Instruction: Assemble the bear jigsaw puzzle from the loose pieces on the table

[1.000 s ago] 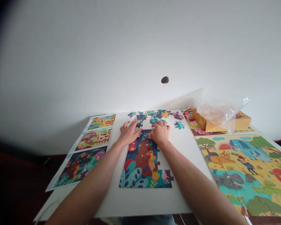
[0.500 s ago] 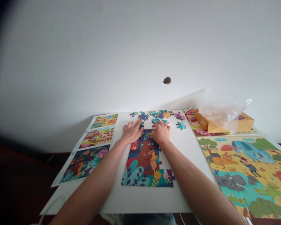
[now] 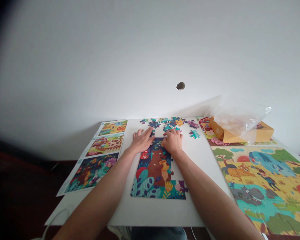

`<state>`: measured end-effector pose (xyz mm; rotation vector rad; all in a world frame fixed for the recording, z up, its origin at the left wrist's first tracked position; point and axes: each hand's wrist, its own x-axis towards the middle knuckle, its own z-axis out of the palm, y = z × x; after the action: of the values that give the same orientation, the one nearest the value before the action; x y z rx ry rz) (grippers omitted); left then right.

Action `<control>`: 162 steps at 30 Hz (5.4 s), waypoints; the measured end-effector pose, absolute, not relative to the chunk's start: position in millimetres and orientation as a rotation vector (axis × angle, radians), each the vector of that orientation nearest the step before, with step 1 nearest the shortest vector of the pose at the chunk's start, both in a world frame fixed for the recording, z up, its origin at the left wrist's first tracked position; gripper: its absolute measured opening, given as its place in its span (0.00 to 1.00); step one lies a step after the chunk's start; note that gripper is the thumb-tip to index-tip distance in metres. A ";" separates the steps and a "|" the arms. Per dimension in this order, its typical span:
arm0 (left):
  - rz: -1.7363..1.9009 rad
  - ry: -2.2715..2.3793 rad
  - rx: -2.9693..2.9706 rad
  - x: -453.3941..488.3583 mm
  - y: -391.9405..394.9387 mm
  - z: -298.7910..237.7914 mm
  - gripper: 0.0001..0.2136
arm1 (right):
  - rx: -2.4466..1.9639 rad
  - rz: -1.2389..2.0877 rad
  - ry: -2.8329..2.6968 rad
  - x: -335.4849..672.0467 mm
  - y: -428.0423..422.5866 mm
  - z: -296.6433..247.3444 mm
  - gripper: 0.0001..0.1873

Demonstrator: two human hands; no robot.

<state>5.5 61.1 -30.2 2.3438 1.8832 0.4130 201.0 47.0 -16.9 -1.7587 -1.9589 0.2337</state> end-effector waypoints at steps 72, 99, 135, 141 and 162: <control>1.134 2.160 1.804 12.9 92.4 -34.2 0.08 | -1.689 0.302 -1.737 205.7 64.1 -28.6 0.17; 1.357 1.254 1.312 20.6 49.2 -23.8 0.14 | -1.304 0.411 -1.944 202.9 55.2 -16.9 0.14; 1.428 1.190 1.687 -1.2 53.2 -25.9 0.19 | -1.009 0.646 -1.688 208.4 65.5 -30.9 0.14; 1.429 1.289 1.778 -2.7 48.9 -21.3 0.15 | -1.010 0.642 -1.722 208.1 67.2 -32.6 0.12; 1.114 1.688 1.897 -20.3 51.7 -25.8 0.11 | -1.138 0.606 -1.778 209.2 68.7 -35.3 0.16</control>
<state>-20.3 51.7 -25.8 1.8968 1.6882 1.1141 209.2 68.7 -35.3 -1.1383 -1.7782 0.6064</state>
